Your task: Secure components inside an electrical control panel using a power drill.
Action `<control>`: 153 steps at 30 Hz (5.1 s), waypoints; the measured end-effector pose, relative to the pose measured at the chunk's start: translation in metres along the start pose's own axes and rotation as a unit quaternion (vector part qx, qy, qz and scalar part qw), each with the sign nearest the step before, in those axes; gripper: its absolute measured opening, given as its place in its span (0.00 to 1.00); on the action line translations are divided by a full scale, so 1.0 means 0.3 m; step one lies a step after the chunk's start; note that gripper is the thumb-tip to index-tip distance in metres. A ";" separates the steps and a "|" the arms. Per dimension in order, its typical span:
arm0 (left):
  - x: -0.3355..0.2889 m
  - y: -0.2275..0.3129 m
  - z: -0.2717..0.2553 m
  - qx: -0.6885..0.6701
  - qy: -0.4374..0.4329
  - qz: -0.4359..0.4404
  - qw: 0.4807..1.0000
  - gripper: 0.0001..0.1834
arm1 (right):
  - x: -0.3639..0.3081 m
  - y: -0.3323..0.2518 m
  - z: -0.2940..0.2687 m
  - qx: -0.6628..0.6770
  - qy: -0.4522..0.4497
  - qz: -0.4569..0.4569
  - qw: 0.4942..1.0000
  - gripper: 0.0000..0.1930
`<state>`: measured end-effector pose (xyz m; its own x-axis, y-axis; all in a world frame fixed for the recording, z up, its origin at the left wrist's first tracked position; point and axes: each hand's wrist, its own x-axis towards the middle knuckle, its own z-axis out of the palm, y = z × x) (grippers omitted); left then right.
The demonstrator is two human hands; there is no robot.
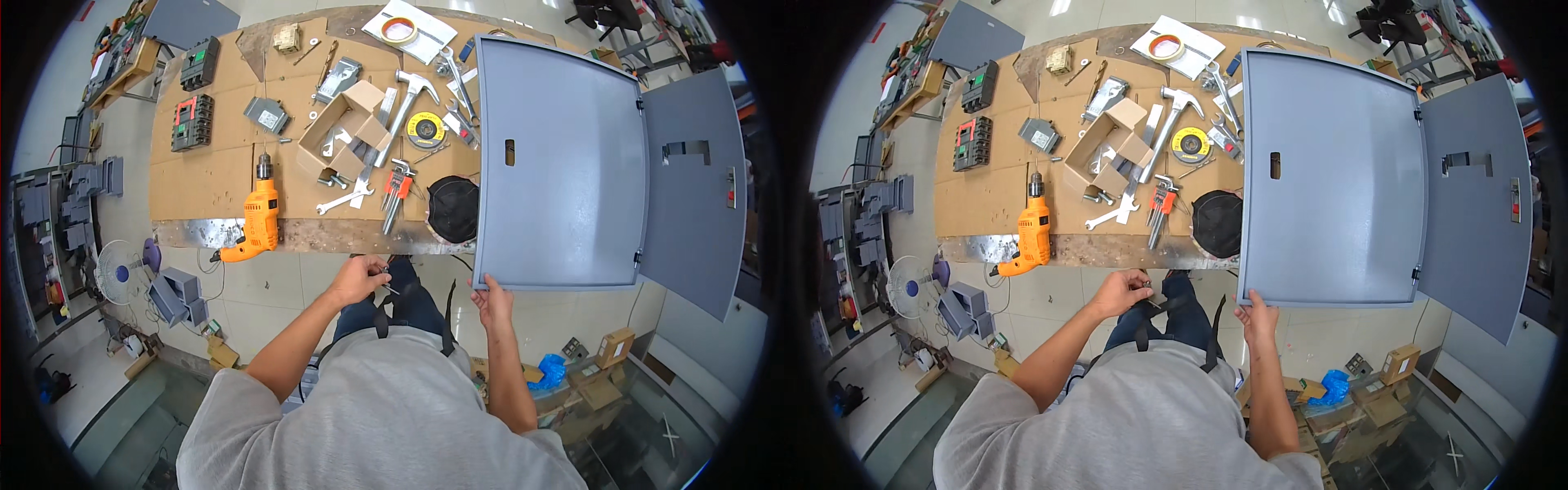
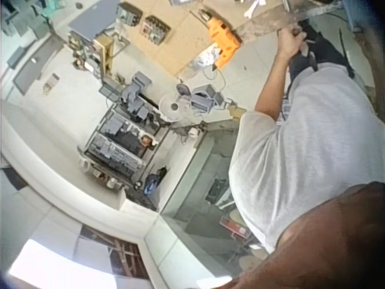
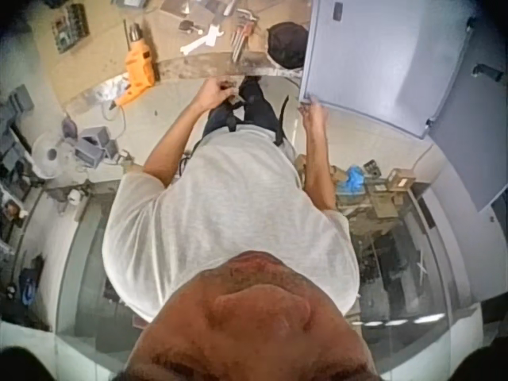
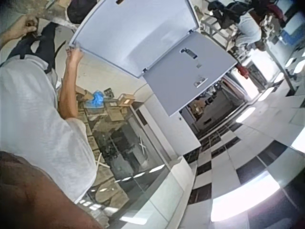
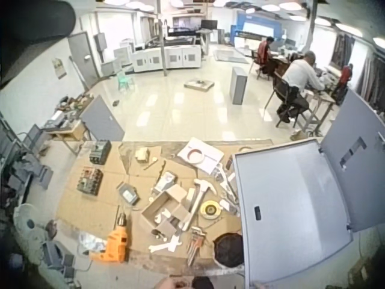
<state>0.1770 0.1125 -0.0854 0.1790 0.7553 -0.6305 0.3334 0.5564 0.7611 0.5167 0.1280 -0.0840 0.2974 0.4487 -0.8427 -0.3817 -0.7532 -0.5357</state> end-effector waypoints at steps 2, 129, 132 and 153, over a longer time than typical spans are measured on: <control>-0.018 0.022 -0.010 0.030 -0.002 -0.008 1.000 0.12 | 0.047 0.039 -0.030 0.010 0.003 0.002 1.000 0.17; -0.528 -0.159 -0.663 0.151 0.232 0.059 0.959 0.48 | -0.562 0.310 1.284 -0.212 -0.265 0.039 0.940 0.25; -0.535 -0.190 -0.656 0.147 0.221 0.046 0.963 0.46 | -0.527 0.341 1.276 -0.193 -0.281 0.074 0.937 0.25; -0.572 -0.249 -0.858 -0.075 0.131 -0.011 0.988 0.40 | -0.556 0.374 1.349 -0.467 -0.315 -0.484 0.670 0.16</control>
<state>-0.1169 0.0304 0.0050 -0.0797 0.7952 -0.6011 0.1909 0.6041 0.7737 0.0701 0.1633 -0.0250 -0.5304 0.8365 -0.1378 0.5252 0.1967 -0.8280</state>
